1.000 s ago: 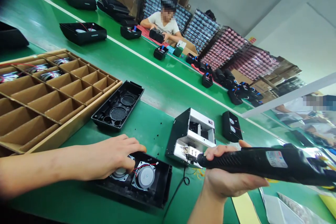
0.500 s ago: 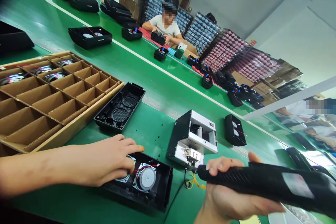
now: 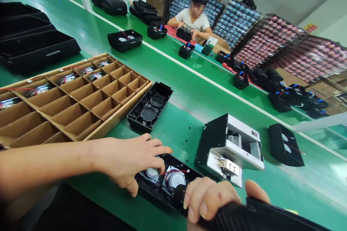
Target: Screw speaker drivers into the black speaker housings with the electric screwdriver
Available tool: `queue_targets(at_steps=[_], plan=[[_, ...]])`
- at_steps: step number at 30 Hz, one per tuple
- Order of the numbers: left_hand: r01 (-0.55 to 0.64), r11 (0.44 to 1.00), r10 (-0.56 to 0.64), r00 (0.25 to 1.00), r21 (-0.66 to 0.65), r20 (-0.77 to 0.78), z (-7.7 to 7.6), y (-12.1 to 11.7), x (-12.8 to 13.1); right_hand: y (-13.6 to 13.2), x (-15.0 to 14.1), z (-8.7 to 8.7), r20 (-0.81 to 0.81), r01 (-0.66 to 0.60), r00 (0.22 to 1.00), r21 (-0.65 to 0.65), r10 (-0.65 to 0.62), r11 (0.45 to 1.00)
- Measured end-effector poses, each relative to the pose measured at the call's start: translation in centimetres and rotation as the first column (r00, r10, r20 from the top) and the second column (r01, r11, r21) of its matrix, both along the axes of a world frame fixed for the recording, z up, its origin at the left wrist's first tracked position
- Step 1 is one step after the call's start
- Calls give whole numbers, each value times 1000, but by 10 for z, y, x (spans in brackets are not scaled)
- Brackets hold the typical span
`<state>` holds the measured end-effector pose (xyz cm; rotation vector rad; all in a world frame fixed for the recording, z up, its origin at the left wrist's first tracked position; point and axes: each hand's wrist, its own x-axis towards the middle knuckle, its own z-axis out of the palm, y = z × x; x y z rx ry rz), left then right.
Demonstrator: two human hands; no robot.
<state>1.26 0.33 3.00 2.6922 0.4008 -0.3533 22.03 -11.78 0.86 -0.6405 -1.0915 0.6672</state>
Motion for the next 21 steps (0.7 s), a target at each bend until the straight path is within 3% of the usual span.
queue_targets(at_steps=[1, 5, 10, 17, 21], plan=[[3, 1000, -3, 1000, 4, 2, 0, 0, 0, 3, -13, 2, -1, -26, 1000, 0, 26, 1000], [19, 1000, -19, 1000, 15, 3, 1, 0, 2, 12, -35, -9, -95, 107, 990, -13, -108, 994], [21, 1000, -21, 1000, 2, -23, 7, 0, 4, 17, -25, -31, 15, -39, 999, -16, 39, 999], [16, 1000, -16, 1000, -4, -20, 9, 1, 4, 18, -45, -24, -49, 97, 994, -77, -101, 992], [15, 1000, -15, 1000, -6, 7, 6, 0, 3, 19, -47, -20, -58, 79, 995, -37, -81, 996]])
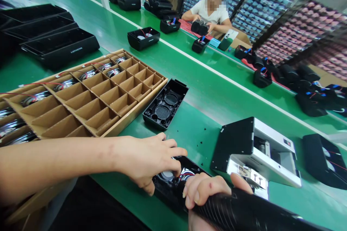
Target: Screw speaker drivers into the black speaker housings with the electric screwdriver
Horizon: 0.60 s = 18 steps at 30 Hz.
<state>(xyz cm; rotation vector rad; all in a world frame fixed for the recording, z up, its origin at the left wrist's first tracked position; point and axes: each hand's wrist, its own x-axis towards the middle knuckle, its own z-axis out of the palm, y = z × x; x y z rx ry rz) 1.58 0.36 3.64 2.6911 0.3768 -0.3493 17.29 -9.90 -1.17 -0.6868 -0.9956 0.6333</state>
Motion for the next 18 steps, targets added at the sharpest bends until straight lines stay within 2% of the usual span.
queue_targets(at_steps=[5, 7, 13, 18], plan=[[2, 1000, -2, 1000, -3, 2, -1, 0, 1, 2, 1, 0, 29, -37, 999, -27, 37, 999], [4, 1000, -4, 1000, 0, -2, -1, 1, 1, 2, 1, -1, 3, -41, 999, 7, 41, 999], [8, 1000, -8, 999, 2, -43, 1, 1, 1, 0, 4, -5, 4, 6, 1000, -51, -6, 999], [15, 1000, -14, 999, 11, -39, 1, 1, 0, 0, 5, -7, 30, 2, 1000, 24, -3, 1000]])
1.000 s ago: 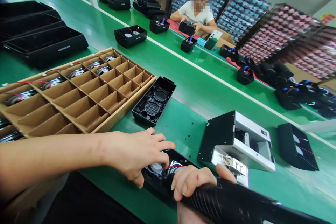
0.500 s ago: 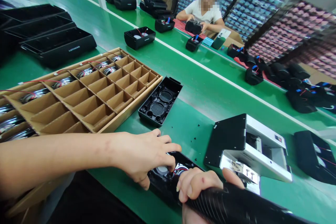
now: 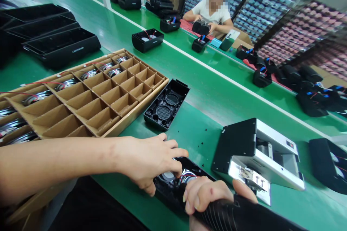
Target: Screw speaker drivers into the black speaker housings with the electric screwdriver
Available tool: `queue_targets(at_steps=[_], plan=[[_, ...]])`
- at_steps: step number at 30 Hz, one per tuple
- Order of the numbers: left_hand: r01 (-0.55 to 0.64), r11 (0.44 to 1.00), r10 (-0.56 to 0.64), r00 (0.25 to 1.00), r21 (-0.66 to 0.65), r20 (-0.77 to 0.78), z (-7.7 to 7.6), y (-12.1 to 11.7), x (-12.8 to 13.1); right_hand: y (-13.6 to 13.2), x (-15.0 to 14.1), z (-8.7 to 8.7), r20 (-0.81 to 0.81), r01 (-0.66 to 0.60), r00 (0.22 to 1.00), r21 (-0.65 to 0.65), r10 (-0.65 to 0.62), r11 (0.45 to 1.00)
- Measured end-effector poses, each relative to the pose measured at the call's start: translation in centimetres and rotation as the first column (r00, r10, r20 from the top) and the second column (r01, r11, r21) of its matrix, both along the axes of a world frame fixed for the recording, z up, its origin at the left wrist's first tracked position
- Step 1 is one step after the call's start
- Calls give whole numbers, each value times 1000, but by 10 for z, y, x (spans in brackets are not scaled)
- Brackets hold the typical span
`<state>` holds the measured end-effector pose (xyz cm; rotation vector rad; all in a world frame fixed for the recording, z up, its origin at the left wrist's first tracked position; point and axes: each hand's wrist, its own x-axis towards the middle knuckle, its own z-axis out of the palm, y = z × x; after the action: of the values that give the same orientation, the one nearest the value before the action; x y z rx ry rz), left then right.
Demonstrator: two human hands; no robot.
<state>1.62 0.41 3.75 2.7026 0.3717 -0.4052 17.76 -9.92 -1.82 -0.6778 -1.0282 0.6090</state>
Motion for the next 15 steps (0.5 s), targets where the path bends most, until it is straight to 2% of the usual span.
queue_targets(at_steps=[5, 8, 11, 15], plan=[[-13, 1000, 13, 999, -7, 44, -2, 0, 1, 1, -2, -2, 1, 23, 1000, -49, -23, 999], [-10, 1000, 10, 999, 1, 42, -2, 0, 1, 0, -1, -5, -13, 17, 1000, -25, -17, 1000], [1, 1000, -1, 1000, 15, 16, -1, -2, 1, -3, 4, -10, -19, -101, 995, -59, 100, 993], [8, 999, -9, 1000, 37, 24, -3, -3, 0, -8, 12, -16, 13, -251, 966, -192, 258, 949]])
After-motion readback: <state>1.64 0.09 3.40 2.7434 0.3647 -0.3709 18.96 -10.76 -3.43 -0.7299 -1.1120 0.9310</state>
